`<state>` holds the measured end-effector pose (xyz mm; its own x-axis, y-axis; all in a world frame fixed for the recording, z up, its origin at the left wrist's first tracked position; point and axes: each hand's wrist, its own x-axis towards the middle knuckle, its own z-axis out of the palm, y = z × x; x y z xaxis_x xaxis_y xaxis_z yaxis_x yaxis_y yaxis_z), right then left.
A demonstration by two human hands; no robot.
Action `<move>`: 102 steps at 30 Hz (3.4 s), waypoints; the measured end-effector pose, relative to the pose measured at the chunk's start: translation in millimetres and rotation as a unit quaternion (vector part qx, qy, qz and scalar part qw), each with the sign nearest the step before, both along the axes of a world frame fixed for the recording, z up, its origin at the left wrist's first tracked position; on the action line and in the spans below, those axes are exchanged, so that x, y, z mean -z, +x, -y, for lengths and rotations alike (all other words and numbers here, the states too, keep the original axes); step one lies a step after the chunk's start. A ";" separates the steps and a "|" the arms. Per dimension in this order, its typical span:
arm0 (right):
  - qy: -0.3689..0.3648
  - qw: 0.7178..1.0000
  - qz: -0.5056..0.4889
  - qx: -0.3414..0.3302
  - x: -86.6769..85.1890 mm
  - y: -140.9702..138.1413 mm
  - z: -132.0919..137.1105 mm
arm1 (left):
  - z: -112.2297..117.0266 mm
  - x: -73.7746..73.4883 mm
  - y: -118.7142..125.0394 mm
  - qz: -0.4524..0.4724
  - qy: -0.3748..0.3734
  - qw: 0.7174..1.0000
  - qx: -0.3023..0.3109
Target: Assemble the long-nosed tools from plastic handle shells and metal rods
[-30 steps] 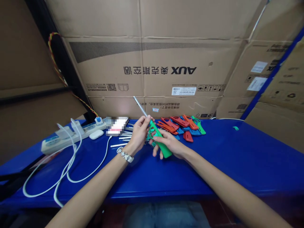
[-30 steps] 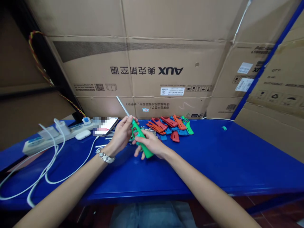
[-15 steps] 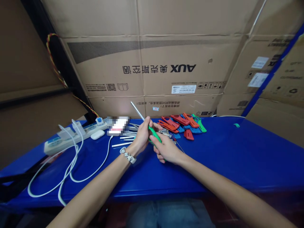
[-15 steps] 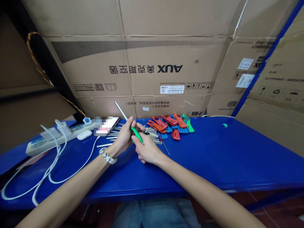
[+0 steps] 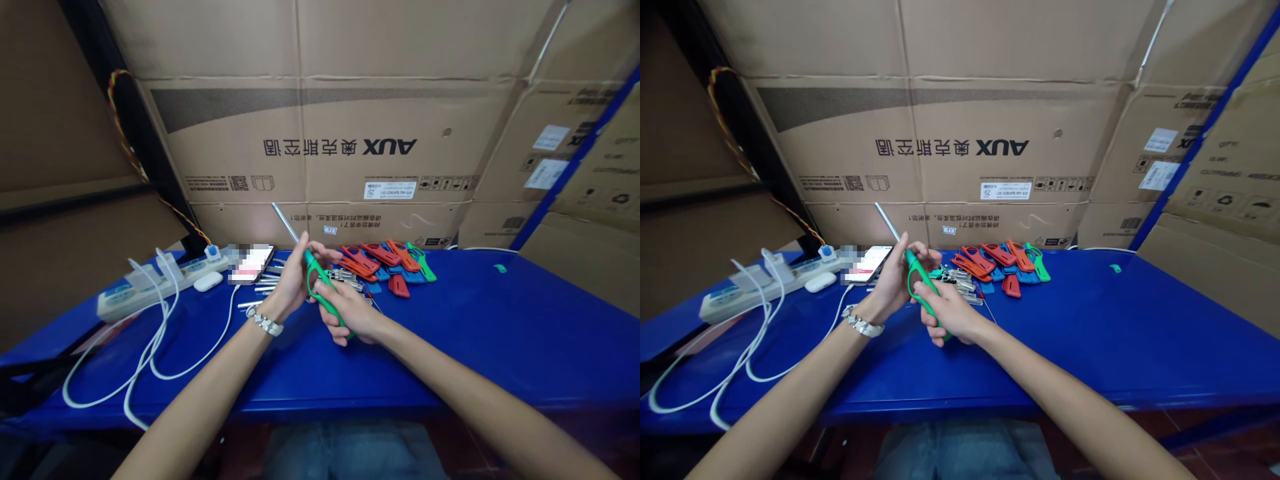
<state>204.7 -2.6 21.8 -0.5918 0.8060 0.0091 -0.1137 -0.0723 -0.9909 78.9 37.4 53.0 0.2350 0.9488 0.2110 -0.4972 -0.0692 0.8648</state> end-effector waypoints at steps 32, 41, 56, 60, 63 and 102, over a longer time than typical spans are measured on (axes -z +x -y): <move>0.006 0.997 0.060 0.050 7.1 43.4 7.3 | -21.1 1.2 -34.2 -0.060 0.143 0.882 -0.446; 0.342 0.908 0.235 0.052 12.2 51.8 8.3 | 46.7 -12.3 -37.1 -0.633 0.516 0.576 -0.045; 0.324 0.887 0.292 0.147 2.1 77.5 7.8 | 29.7 28.9 -47.7 -0.677 0.342 0.650 0.050; 0.275 0.845 0.379 0.257 8.3 96.0 -10.2 | 31.6 26.1 -44.2 -0.689 0.356 0.630 0.037; 0.263 0.808 0.459 0.260 16.0 98.7 -22.9 | 31.2 22.2 -30.3 -0.681 0.382 0.624 0.038; 0.236 0.961 0.027 0.143 26.6 -10.2 -39.7 | -18.2 23.4 -72.0 -0.540 0.290 0.783 -0.105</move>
